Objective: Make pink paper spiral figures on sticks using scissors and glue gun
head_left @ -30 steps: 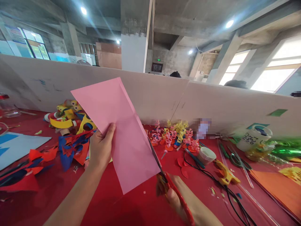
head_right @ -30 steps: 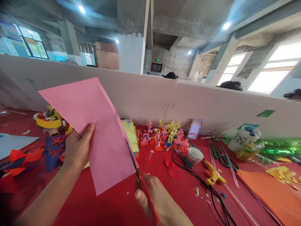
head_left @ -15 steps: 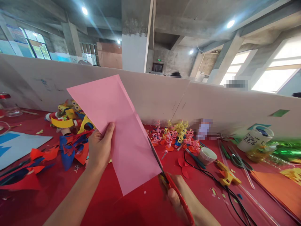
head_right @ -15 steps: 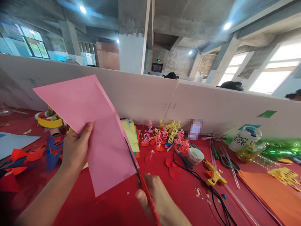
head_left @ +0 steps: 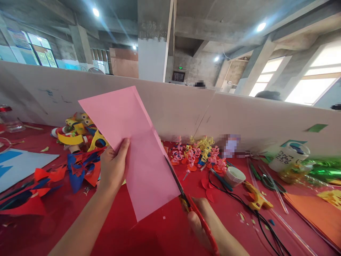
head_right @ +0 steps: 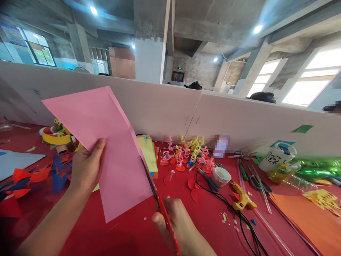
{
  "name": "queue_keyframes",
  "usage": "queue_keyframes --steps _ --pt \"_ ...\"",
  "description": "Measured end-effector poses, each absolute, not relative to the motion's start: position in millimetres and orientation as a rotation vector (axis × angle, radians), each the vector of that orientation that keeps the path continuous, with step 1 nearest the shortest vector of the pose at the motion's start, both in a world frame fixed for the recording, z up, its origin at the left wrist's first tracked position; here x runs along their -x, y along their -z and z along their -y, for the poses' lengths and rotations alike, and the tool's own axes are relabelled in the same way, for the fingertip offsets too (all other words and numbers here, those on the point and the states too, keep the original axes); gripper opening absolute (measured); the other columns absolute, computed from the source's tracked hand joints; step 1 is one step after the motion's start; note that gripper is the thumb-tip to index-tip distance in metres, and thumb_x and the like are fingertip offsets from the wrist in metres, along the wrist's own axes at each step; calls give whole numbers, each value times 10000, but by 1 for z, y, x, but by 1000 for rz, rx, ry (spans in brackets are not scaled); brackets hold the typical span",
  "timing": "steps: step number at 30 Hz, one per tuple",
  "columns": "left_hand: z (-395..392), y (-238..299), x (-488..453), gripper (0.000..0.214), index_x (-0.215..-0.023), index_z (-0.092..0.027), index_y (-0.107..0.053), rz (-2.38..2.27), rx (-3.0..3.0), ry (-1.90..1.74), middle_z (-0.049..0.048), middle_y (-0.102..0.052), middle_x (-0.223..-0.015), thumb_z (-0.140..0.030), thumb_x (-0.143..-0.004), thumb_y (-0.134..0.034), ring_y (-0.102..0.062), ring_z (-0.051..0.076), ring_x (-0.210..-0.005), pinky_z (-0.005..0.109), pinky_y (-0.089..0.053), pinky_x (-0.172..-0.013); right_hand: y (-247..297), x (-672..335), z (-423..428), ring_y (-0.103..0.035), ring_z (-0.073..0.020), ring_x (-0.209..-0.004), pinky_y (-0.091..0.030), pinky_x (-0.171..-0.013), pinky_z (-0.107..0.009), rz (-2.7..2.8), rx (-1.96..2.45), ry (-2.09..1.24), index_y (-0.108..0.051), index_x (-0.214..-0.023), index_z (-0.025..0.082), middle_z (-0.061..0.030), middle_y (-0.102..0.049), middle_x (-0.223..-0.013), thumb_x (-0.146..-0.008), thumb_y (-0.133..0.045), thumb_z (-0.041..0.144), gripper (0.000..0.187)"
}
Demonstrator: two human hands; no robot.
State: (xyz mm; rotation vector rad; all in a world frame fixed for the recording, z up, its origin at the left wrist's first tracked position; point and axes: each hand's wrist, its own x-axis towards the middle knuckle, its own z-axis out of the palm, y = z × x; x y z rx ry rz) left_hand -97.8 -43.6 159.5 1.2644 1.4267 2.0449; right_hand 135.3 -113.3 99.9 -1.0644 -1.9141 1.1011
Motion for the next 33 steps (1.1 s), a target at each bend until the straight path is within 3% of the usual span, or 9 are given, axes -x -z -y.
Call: queue_keyframes --steps 8,17,24,33 --pt "43 -152 94 415 -921 -154 -705 -1624 -1278 -1980 69 -736 -883 -505 -728 -599 -636 308 -928 349 -534 -745 -105 -137 114 -336 -102 -511 -274 -473 -233 2047 916 -1043 -384 -617 187 14 -379 -575 -754 -165 792 658" --pt "50 -153 87 334 -883 -173 -714 -1627 -1421 -1876 39 -741 -899 -461 -773 -584 -657 267 -893 295 -513 -705 -101 -139 115 -373 -105 -504 -308 -464 -224 2008 921 -1032 -450 -674 176 14 -418 -569 -778 -135 768 678" --pt "53 -152 89 335 -892 -172 -707 -1669 -1446 -1907 47 -741 -887 -459 -779 -577 -660 274 -868 306 -505 -686 -102 -135 113 -348 -99 -450 -368 -455 -230 1924 986 -1056 -396 -583 196 34 -359 -465 -696 -180 841 689" --pt "54 -153 88 341 -884 -174 -708 -1676 -1459 -1919 50 -741 -876 -468 -768 -582 -653 290 -876 307 -517 -662 -92 -132 112 -299 -81 -411 -327 -392 -213 1871 960 -1056 -363 -555 203 54 -284 -440 -703 -204 833 667"
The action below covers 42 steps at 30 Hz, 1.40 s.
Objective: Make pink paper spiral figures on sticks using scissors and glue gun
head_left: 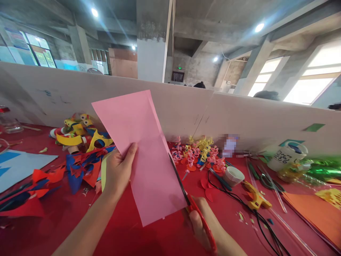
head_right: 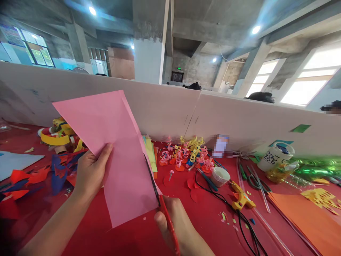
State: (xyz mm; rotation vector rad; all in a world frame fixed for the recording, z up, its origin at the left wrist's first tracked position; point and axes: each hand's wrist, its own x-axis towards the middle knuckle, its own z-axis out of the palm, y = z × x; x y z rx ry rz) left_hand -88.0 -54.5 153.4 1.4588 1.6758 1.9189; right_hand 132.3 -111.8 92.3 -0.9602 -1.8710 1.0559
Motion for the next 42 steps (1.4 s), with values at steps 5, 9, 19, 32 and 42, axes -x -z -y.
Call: queue_keyframes --steps 5,9,19,32,42 --pt "54 -153 88 333 -895 -171 -705 -1659 -1440 -1896 49 -740 -877 -455 -781 -576 -658 281 -876 300 -512 -659 -92 -132 113 -323 -79 -390 -288 -369 -209 1832 1005 -1114 -367 -574 200 52 -303 -447 -691 -228 840 665" --pt "55 -155 86 309 -881 -174 -708 -1633 -1405 -1901 45 -737 -911 -439 -782 -584 -652 275 -911 305 -513 -713 -96 -133 114 -337 -89 -406 -322 -408 -221 1860 973 -1117 -389 -574 196 46 -318 -439 -704 -224 831 669" --pt "57 -153 77 342 -938 -177 -702 -1517 -1510 -1822 50 -733 -931 -455 -788 -570 -647 258 -918 308 -513 -735 -117 -138 115 -457 -156 -537 -389 -499 -246 2009 962 -853 -492 -669 198 -40 -517 -592 -791 -104 746 682" --pt "64 -159 71 364 -938 -177 -706 -1503 -1527 -1795 54 -733 -945 -476 -783 -569 -642 273 -935 337 -516 -767 -118 -134 113 -348 -115 -405 -320 -389 -230 1942 1048 -876 -544 -646 177 19 -382 -434 -736 -135 806 756" --pt "60 -153 73 320 -958 -190 -700 -1381 -1407 -1849 48 -726 -969 -431 -763 -621 -639 254 -969 334 -507 -829 -100 -136 114 -435 -124 -446 -375 -414 -227 1906 1099 -944 -538 -658 161 -4 -450 -506 -739 -131 807 767"
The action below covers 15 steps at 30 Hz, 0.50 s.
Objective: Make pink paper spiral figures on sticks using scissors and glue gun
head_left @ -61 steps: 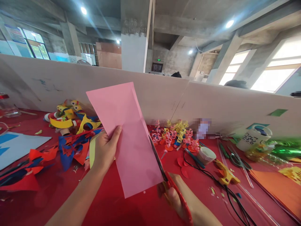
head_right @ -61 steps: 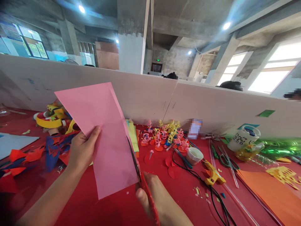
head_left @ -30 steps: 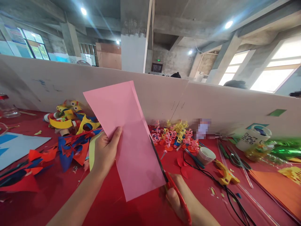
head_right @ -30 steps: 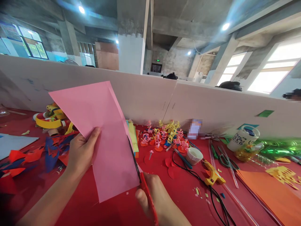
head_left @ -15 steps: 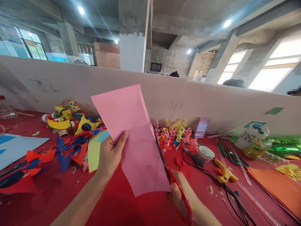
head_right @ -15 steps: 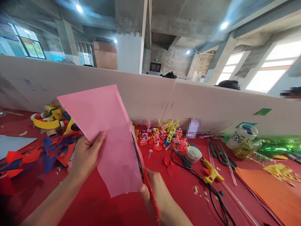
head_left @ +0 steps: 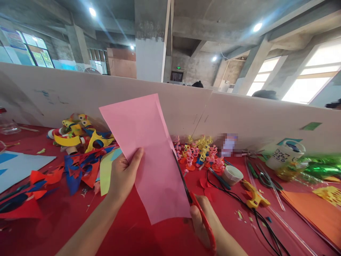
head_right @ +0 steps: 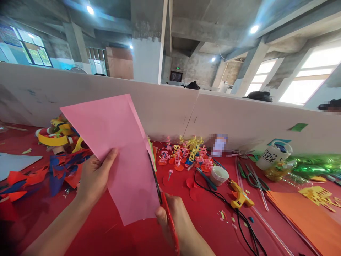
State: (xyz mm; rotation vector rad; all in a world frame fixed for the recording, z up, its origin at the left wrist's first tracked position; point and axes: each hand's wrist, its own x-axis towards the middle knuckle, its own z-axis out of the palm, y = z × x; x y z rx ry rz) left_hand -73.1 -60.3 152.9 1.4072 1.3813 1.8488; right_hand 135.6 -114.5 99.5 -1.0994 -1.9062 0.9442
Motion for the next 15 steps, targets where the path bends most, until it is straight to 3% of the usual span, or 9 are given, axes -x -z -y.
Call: queue_keyframes --steps 7,15 --pt "56 -153 83 408 -943 -163 -702 -1164 -1207 -1714 93 -732 -928 -428 -635 -736 -675 295 -858 355 -568 -667 -108 -137 113 -353 -98 -444 -266 -420 -227 1961 1022 -947 -437 -578 173 15 -389 -495 -716 -201 822 704" --pt "63 -156 79 379 -997 -177 -691 -1297 -1379 -1635 81 -710 -1036 -415 -703 -690 -634 294 -990 372 -539 -799 -120 -138 115 -375 -124 -520 -319 -470 -234 1994 892 -920 -503 -718 170 -5 -448 -597 -797 -143 744 683"
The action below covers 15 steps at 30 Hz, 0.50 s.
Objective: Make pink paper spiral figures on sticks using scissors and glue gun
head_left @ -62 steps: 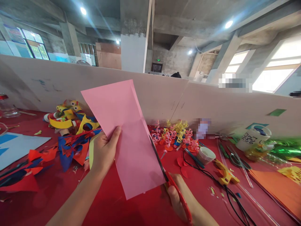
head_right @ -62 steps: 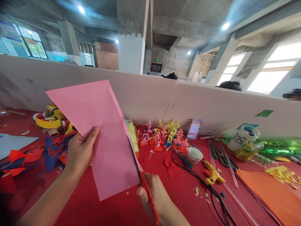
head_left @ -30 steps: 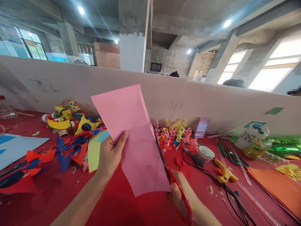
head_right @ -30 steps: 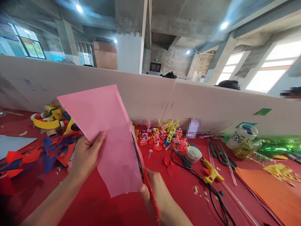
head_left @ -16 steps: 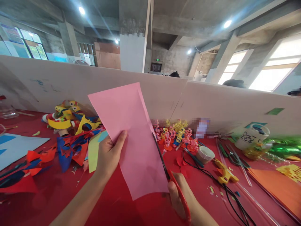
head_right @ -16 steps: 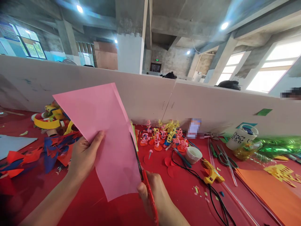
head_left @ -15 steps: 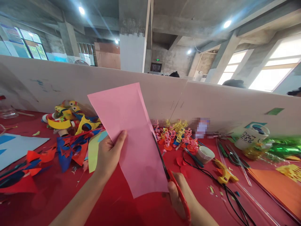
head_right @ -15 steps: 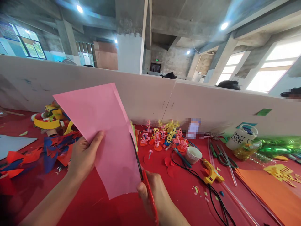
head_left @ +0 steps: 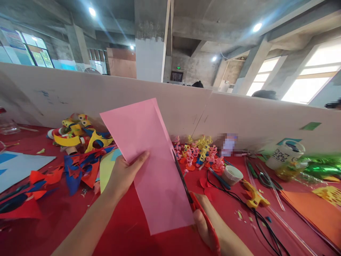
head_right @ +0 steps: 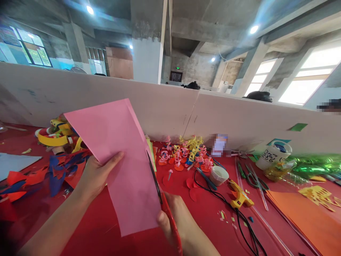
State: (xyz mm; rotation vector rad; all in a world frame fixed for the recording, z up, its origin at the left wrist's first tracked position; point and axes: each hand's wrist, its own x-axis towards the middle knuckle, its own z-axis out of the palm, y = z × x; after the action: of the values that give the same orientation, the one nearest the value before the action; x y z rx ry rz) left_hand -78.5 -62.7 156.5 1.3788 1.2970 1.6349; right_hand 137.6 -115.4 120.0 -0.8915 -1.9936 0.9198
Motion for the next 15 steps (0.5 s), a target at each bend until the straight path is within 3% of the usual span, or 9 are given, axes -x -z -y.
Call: queue_keyframes --steps 11,15 --pt "70 -161 72 306 -947 -166 -705 -1322 -1537 -1595 60 -734 -959 -382 -734 -666 -661 274 -928 327 -568 -724 -123 -138 116 -368 -116 -498 -316 -438 -230 1945 1005 -863 -531 -672 154 -3 -449 -560 -742 -130 802 765" --pt "69 -158 73 310 -978 -182 -696 -1296 -1530 -1615 49 -729 -982 -364 -728 -677 -655 262 -949 320 -564 -745 -122 -135 117 -430 -144 -530 -327 -433 -234 1931 1077 -779 -549 -640 161 -26 -482 -563 -745 -80 796 796"
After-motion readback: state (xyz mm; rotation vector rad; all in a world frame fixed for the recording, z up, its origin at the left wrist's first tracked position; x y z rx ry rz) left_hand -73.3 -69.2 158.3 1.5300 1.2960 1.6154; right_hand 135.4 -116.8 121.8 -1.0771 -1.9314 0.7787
